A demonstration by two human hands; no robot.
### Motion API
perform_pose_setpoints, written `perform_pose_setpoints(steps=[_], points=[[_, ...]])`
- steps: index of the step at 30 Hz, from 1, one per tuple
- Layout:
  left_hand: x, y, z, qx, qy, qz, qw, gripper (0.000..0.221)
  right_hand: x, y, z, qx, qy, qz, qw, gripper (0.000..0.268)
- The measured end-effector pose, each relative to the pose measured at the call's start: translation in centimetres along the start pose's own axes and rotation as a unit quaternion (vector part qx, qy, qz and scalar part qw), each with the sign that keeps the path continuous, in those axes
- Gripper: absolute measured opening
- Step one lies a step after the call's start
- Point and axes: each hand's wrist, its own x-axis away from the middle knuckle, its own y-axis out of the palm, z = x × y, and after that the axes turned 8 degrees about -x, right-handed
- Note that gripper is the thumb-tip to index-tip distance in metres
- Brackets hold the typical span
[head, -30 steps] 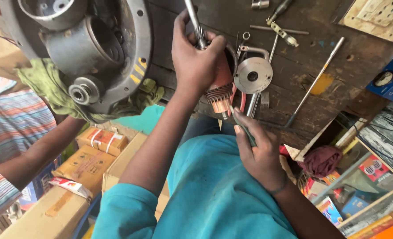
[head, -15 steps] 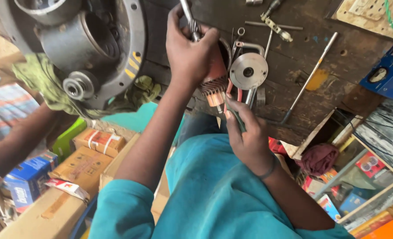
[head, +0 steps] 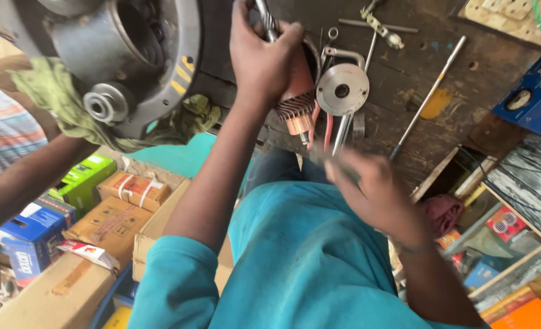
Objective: The recorder is repairing or assembling a starter motor component by cleaning parts and inserting a shaft.
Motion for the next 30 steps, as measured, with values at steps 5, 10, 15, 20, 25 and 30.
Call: perform_pose_setpoints(steps=[5,10,15,20,25,30], points=[[-0.3,0.1,1.2,0.004,0.035,-0.008,0.999,0.064,1.2,0.0,2.7,-0.048,-0.061,0.104,0.992,0.032],[-0.2,-0.2,1.6,-0.015,-0.010,-0.014,1.000,0.068,-0.3,2.8,4.7,-0.213,-0.066,0.131,0.966,0.039],[0.1,-0.2,2.8,-0.043,-0.017,-0.018,0.999,0.066,-0.7,4.1,4.4,-0.207,-0.109,0.145,0.961,0.035],[0.4,-0.3,2.5,-0.066,-0.028,-0.008,0.997,0.066,-0.7,4.5,4.6,-0.222,-0.104,0.146,0.958,0.035],[0.3,-0.2,2.8,-0.050,-0.009,-0.012,0.999,0.067,-0.7,4.8,5.1,-0.237,-0.119,0.151,0.952,0.036],[0.2,-0.2,2.9,-0.079,-0.019,-0.003,0.997,0.065,-0.6,5.0,5.1,-0.221,-0.108,0.156,0.957,0.037]])
